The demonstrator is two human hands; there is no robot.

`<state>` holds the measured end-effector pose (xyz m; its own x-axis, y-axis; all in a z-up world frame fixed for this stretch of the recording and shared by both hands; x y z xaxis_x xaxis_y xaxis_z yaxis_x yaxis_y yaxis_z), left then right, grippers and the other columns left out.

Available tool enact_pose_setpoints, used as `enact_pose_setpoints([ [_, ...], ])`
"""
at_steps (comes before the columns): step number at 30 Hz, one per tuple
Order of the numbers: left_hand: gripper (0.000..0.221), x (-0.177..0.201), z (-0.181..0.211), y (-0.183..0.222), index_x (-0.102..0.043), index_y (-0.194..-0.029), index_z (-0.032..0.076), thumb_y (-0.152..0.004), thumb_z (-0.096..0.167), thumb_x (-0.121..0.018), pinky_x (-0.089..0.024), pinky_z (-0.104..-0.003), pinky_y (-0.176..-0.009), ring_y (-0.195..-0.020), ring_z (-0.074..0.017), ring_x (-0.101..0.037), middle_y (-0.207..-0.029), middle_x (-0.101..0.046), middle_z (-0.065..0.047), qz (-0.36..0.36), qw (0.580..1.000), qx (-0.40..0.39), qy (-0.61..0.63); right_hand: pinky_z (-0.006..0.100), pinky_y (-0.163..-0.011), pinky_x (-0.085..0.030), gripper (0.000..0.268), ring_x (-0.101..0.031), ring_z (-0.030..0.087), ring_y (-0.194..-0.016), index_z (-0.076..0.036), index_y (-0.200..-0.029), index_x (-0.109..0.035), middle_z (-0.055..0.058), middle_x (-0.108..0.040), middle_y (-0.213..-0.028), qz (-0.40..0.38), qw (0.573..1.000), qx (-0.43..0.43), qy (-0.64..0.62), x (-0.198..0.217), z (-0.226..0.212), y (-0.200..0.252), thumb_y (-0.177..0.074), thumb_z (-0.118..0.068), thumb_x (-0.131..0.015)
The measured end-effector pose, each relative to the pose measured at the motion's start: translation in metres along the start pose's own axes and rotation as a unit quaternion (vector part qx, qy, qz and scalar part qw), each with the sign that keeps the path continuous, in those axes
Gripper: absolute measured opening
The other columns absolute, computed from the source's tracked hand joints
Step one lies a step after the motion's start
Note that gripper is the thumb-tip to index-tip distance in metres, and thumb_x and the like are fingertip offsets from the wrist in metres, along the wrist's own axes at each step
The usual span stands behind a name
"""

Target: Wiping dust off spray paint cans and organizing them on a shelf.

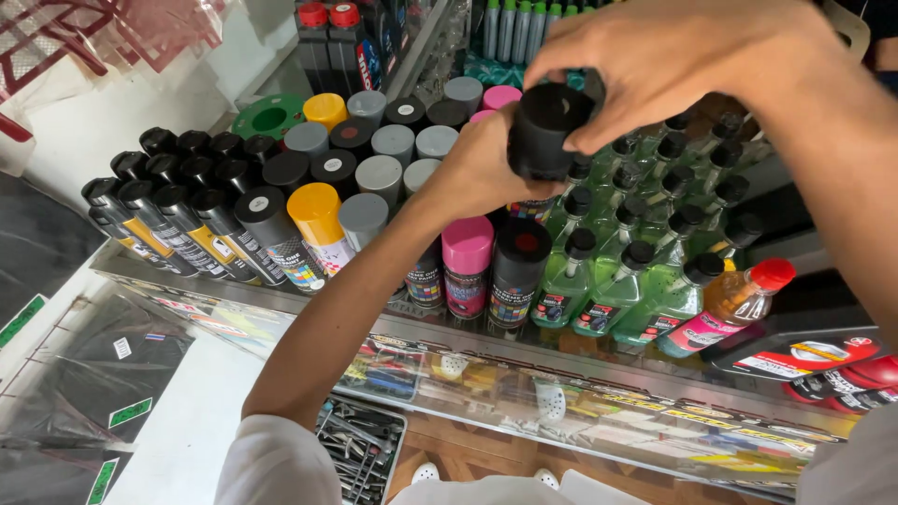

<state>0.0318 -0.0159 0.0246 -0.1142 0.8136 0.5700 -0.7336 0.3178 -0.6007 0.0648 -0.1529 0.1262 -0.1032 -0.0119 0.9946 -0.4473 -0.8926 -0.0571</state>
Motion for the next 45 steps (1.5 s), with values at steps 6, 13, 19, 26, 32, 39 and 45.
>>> enact_pose_setpoints([
  [6,0.067,0.004,-0.021,0.005,-0.06,-0.114,0.0,-0.061,0.024,-0.093,-0.061,-0.031,-0.077,-0.085,-0.0216,-0.076,-0.1,-0.076,-0.011,-0.033,0.994,0.095,0.038,0.044,-0.072,-0.053,0.067,-0.068,0.034,-0.085,-0.015,-0.128,-0.067,0.004,-0.071,-0.114,-0.031,0.999,0.021,-0.016,-0.033,-0.006,-0.008,-0.065,-0.026,-0.086],
  [13,0.078,0.007,-0.047,0.017,-0.053,-0.136,-0.002,-0.07,0.021,-0.088,-0.061,-0.028,-0.082,-0.092,-0.0204,-0.072,-0.108,-0.071,-0.014,-0.06,0.988,0.12,0.083,0.045,-0.078,-0.055,0.073,-0.069,0.034,-0.093,-0.019,-0.128,-0.068,0.001,-0.071,-0.121,-0.068,0.998,-0.009,0.001,-0.069,-0.009,-0.019,-0.059,-0.031,-0.089],
  [19,0.072,0.002,-0.063,0.02,-0.055,-0.139,0.012,-0.077,0.032,-0.087,-0.058,-0.042,-0.095,-0.119,-0.0287,-0.069,-0.126,-0.071,-0.01,-0.1,0.968,0.228,0.031,0.065,-0.082,-0.058,0.062,-0.07,0.047,-0.1,-0.012,-0.115,-0.07,0.007,-0.065,-0.124,-0.127,0.991,-0.014,-0.037,-0.096,-0.007,-0.028,-0.067,-0.048,-0.086],
  [26,0.071,-0.009,-0.066,0.027,-0.054,-0.14,0.008,-0.079,0.029,-0.083,-0.057,-0.045,-0.097,-0.117,-0.0323,-0.068,-0.126,-0.07,-0.013,-0.112,0.97,0.215,0.02,0.049,-0.07,-0.056,0.043,-0.073,0.039,-0.087,-0.012,-0.092,-0.075,0.002,-0.07,-0.104,-0.156,0.986,-0.053,-0.031,-0.112,-0.004,-0.028,-0.069,-0.047,-0.086],
  [32,0.069,-0.01,-0.057,0.03,-0.051,-0.143,0.007,-0.083,0.024,-0.079,-0.055,-0.046,-0.097,-0.118,-0.0337,-0.066,-0.128,-0.068,-0.018,-0.109,0.974,0.196,0.025,0.052,-0.069,-0.056,0.045,-0.072,0.04,-0.087,-0.014,-0.094,-0.072,0.002,-0.067,-0.104,-0.154,0.987,-0.045,-0.02,-0.125,0.009,-0.028,-0.068,-0.049,-0.084],
  [39,0.059,-0.014,-0.051,0.031,-0.059,-0.123,0.001,-0.071,0.017,-0.083,-0.054,-0.031,-0.063,-0.071,-0.0196,-0.064,-0.095,-0.069,-0.009,-0.026,0.996,0.08,-0.016,0.041,-0.084,-0.056,0.053,-0.068,0.029,-0.096,-0.015,-0.125,-0.072,0.005,-0.066,-0.121,-0.088,0.992,-0.057,-0.076,-0.088,0.014,-0.018,-0.073,-0.025,-0.076],
  [45,0.073,-0.027,-0.036,0.023,-0.056,-0.115,0.001,-0.067,0.046,-0.09,-0.055,-0.051,-0.072,-0.091,-0.0378,-0.07,-0.103,-0.072,-0.015,-0.063,0.959,0.158,-0.227,0.058,-0.101,-0.051,0.06,-0.063,0.037,-0.122,-0.022,-0.138,-0.067,0.009,-0.063,-0.143,-0.066,0.975,-0.202,-0.068,-0.058,0.079,-0.016,-0.082,-0.041,-0.066],
])
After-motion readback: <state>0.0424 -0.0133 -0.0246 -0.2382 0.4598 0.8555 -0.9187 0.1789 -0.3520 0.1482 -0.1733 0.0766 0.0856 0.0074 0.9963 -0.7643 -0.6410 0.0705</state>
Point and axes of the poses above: each hand's wrist, its own y-axis away from the middle knuckle, its own x-axis out of the back of the hand, z = x × y, the point moved 5 cm from there along -y, towards the middle knuckle
